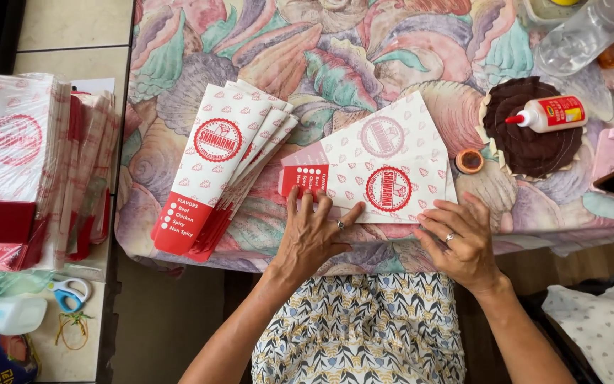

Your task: Manually folding the bottom edges of paper food sleeves and stacking them on a table.

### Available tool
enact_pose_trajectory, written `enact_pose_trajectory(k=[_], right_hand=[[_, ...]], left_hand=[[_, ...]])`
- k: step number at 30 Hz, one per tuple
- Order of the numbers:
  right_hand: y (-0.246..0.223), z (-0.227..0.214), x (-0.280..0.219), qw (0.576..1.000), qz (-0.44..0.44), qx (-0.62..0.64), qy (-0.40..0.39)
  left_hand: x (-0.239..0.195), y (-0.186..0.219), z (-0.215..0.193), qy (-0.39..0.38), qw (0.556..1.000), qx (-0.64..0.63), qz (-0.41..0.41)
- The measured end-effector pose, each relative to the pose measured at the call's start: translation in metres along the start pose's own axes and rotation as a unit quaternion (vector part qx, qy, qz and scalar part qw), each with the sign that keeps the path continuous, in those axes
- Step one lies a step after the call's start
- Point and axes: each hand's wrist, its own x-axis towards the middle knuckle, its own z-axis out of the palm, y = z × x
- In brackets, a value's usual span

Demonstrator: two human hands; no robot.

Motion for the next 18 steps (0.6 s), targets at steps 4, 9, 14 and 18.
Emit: enact_pose_trajectory(k=[4,9,14,18], right_hand=[[0.0,0.004,-0.007,1.0,-0.005,-0.025,0.009],[0.024,0.003,-0.021,0.999,0.018,0.007,-0.04],[0.012,-0.016,0.005,0.996,0.049,0.045,-0.058],[0.019,-0.022,0.001,0.987,0.118,0.103,-0.027]], left_hand=[[0.002,0.002,-0.008,0.014,0.999,-0.021,-0.02],[0.003,0.014,-0.031,0.051,0.995,-0.048,-0.068],[0.012,0.01,-0.025,0.132,0.978,-0.151,-0.064],[0.01,0.005,-0.048,0.217,0.84,-0.49,-0.079]])
